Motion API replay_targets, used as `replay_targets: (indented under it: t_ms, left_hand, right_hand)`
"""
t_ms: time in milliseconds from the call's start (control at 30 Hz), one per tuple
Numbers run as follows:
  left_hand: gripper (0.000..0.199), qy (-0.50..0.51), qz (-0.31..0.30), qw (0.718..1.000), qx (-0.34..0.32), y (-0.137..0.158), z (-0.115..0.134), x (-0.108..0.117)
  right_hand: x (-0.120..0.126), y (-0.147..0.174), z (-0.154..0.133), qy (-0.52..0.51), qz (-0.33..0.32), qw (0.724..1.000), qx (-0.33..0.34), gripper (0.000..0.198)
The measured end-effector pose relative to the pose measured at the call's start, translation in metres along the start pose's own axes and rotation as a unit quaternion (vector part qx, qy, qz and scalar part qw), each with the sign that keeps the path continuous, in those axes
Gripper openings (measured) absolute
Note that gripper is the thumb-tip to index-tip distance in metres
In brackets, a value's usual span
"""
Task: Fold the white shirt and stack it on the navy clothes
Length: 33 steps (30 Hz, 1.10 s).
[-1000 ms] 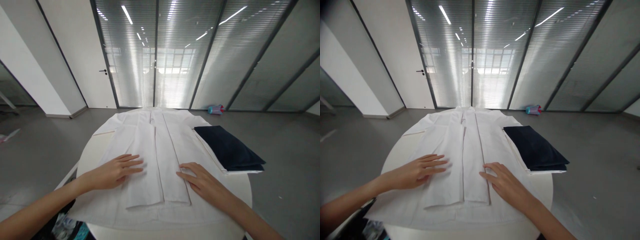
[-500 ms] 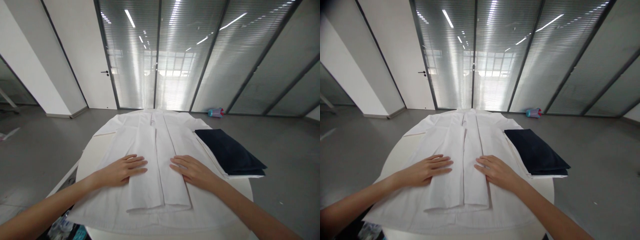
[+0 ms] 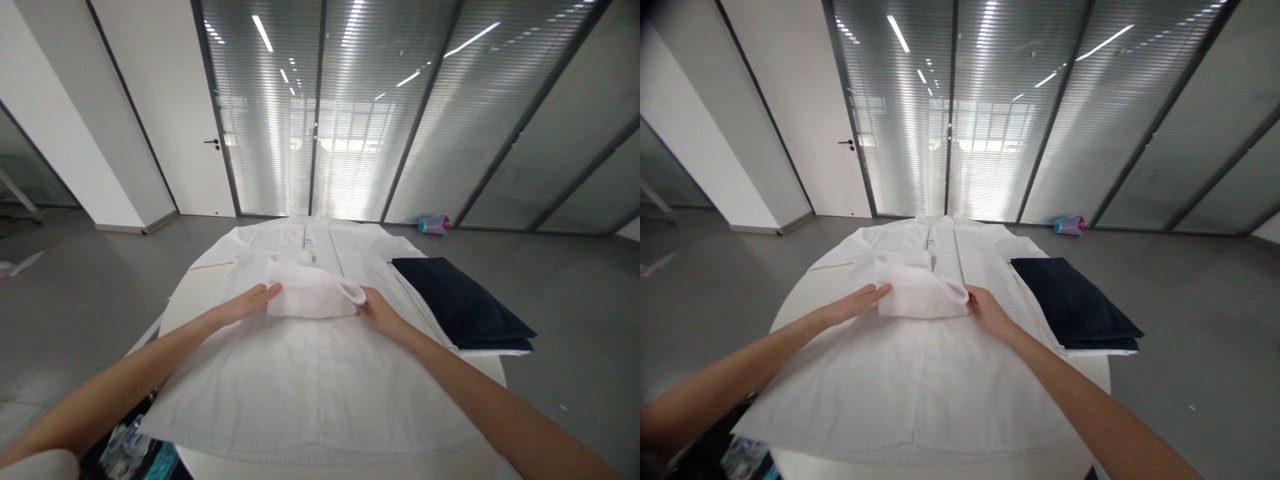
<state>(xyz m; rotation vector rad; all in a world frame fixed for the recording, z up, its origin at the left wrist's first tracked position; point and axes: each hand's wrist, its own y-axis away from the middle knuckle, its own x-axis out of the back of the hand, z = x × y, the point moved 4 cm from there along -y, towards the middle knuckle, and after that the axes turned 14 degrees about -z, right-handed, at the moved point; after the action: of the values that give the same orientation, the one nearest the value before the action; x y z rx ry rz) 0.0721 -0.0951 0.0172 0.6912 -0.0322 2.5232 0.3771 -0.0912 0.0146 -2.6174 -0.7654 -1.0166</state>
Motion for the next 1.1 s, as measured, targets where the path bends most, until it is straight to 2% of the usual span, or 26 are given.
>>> replay_targets:
  t_ms: [67,133,200,233,300,333,467,733,800,867,933,1000,1100]
  left_hand:
    - [0.064,0.087,0.025,0.994,0.060,-0.019,-0.012,0.002]
    - [0.063,0.149,0.031,0.986,0.072,-0.030,-0.018,0.004]
    - [0.065,0.185,0.049,0.979,0.063,-0.029,-0.019,0.008]
    - [0.074,0.192,0.055,0.978,0.056,-0.024,-0.018,0.010]
    - [0.095,0.186,0.045,0.980,0.050,-0.013,-0.014,0.012]
    - [0.099,0.175,0.029,0.983,0.049,-0.008,-0.011,0.012]
    - [0.094,0.134,-0.052,0.988,0.054,0.001,-0.005,0.004]
    - [0.095,0.100,-0.080,0.989,0.074,0.001,-0.014,0.001]
    - [0.086,0.047,-0.063,0.994,0.069,0.001,-0.014,0.004]
    - [0.067,-0.064,0.011,0.997,0.031,-0.001,-0.007,0.011]
    - [0.049,-0.190,0.091,0.977,-0.036,-0.006,0.008,0.014]
    - [0.043,-0.282,0.104,0.949,-0.098,-0.017,0.021,0.006]
    - [0.051,-0.374,0.051,0.914,-0.148,-0.041,0.028,-0.013]
  right_hand:
    - [-0.002,-0.013,0.010,-0.064,0.051,0.995,-0.065,0.026]
    - [-0.005,-0.017,0.018,-0.092,0.080,0.987,-0.106,0.033]
    - [-0.008,-0.014,0.020,-0.072,0.102,0.986,-0.106,0.046]
    - [-0.008,-0.010,0.020,-0.053,0.113,0.987,-0.100,0.052]
    - [-0.009,-0.003,0.019,-0.026,0.124,0.988,-0.094,0.057]
    - [-0.009,0.000,0.019,-0.022,0.123,0.987,-0.098,0.058]
    - [-0.010,0.002,0.020,-0.013,0.116,0.986,-0.117,0.055]
    - [-0.012,0.001,0.022,0.124,0.107,0.978,-0.132,0.043]
    - [-0.008,0.004,0.015,0.186,0.138,0.967,-0.105,0.036]
    - [-0.004,0.004,0.001,0.254,0.182,0.948,-0.058,0.034]
    - [-0.003,-0.004,-0.017,0.303,0.191,0.934,-0.009,0.035]
    - [-0.010,-0.021,-0.033,0.327,0.139,0.934,0.021,0.038]
    - [-0.027,-0.050,-0.039,0.343,0.034,0.939,0.013,0.053]
